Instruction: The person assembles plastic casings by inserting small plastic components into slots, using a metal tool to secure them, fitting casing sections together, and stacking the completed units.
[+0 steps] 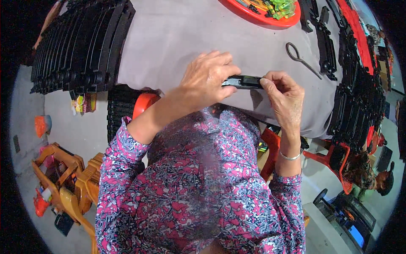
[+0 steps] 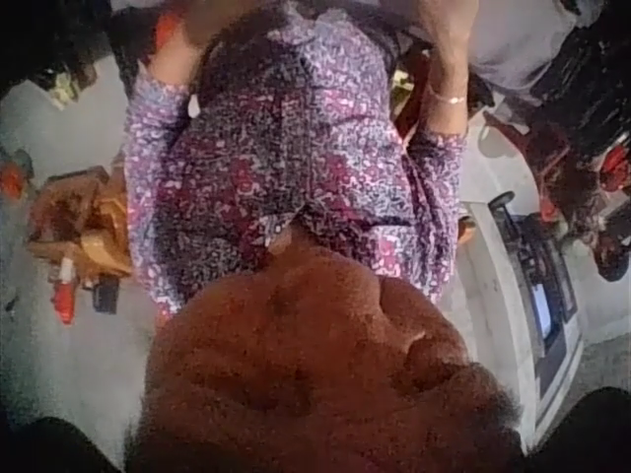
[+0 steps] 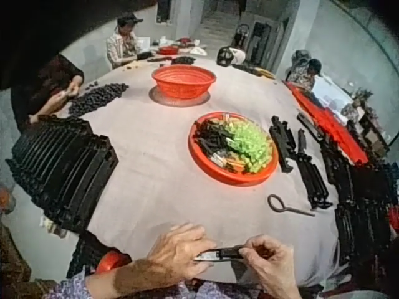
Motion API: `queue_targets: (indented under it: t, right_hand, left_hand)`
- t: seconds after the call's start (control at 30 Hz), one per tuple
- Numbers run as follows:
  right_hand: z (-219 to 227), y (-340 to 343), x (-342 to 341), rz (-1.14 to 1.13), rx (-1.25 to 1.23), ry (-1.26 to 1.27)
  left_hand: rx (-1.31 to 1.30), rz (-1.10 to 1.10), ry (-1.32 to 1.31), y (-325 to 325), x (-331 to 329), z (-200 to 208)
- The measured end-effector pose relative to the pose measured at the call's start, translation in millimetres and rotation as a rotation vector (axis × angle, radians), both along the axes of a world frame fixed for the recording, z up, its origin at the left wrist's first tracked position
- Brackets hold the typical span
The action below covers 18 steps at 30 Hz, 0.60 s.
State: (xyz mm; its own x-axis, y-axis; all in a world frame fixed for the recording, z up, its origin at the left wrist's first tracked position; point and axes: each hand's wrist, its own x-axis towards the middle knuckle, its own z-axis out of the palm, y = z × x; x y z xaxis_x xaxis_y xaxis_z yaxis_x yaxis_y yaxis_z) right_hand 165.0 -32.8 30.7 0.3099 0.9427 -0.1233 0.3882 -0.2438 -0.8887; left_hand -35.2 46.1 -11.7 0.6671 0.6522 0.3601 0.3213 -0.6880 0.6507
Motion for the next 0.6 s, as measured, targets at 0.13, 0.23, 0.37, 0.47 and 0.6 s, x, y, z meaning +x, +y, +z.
queue_targets:
  t: [0.13,0.23,0.37,0.47,0.6]
  right_hand:
    - [-9,-1,3,0.017,0.043,-0.068]
    - [-12,-2,3,0.023,0.077,-0.143]
    - [-7,-1,-6,0.014,0.088,-0.284]
    - [-5,0,-8,0.005,0.080,-0.321]
    - [-4,2,-10,0.007,0.074,-0.329]
  left_hand:
    - [-0.001,-0.020,-0.045,-1,6,0]
    - [-0.008,-0.024,-0.043,-2,7,0]
    - [-0.013,-0.011,-0.048,-3,7,-2]
    - [-0.035,-0.015,-0.032,-2,7,3]
    - [-0.054,-0.013,-0.039,0,7,3]
